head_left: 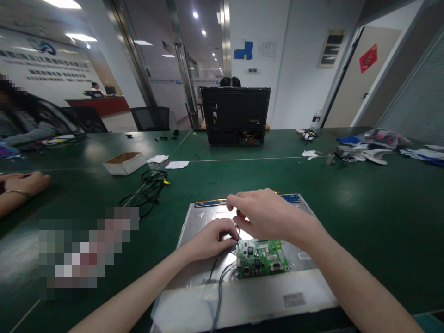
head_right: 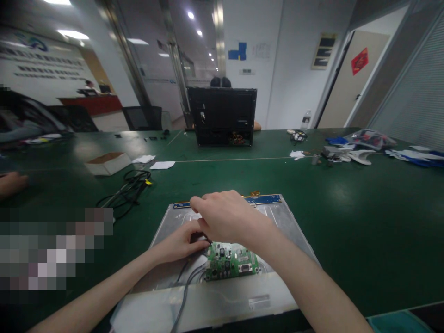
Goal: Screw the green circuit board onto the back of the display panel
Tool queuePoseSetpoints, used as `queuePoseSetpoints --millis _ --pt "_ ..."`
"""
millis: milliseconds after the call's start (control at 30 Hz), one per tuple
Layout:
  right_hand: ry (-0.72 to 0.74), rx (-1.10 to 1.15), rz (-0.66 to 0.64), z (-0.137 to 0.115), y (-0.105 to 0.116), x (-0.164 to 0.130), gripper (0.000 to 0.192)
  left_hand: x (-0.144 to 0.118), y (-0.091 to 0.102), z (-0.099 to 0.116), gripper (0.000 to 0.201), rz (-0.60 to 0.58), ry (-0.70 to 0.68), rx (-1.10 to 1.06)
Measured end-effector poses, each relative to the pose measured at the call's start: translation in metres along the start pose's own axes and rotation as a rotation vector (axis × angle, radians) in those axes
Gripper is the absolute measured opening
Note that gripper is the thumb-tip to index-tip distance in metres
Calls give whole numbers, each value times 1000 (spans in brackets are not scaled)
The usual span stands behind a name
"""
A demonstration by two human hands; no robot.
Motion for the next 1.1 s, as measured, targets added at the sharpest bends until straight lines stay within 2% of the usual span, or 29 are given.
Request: queuePoseSetpoints --millis 167,267,433,600,900,1100 --pt "36 17 -17 -3 0 -2 22 -1 2 2 7 38 -2 9" --pt "-27 -63 7 -1 1 0 17 -1 3 5 11 38 16 -14" --pt "-110 -133 10 2 2 2 21 -1 3 9 10 17 20 44" --pt "-68 -112 26 0 1 0 10 0 1 4 10 14 5 17" --pt "25 -21 23 -5 2 -1 16 0 1 0 4 33 12 5" --pt "-37 -95 19 0 1 3 19 -1 2 6 10 27 18 -6"
Point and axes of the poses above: each hand's wrist, its own x-axis towards the middle knuckle, its own y-axis out of the back of the hand, z = x × y, the point moved 8 cm from there along x, towards the middle knuckle, and after that the axes turned 10 degrees about -z, right-handed, at the moved point
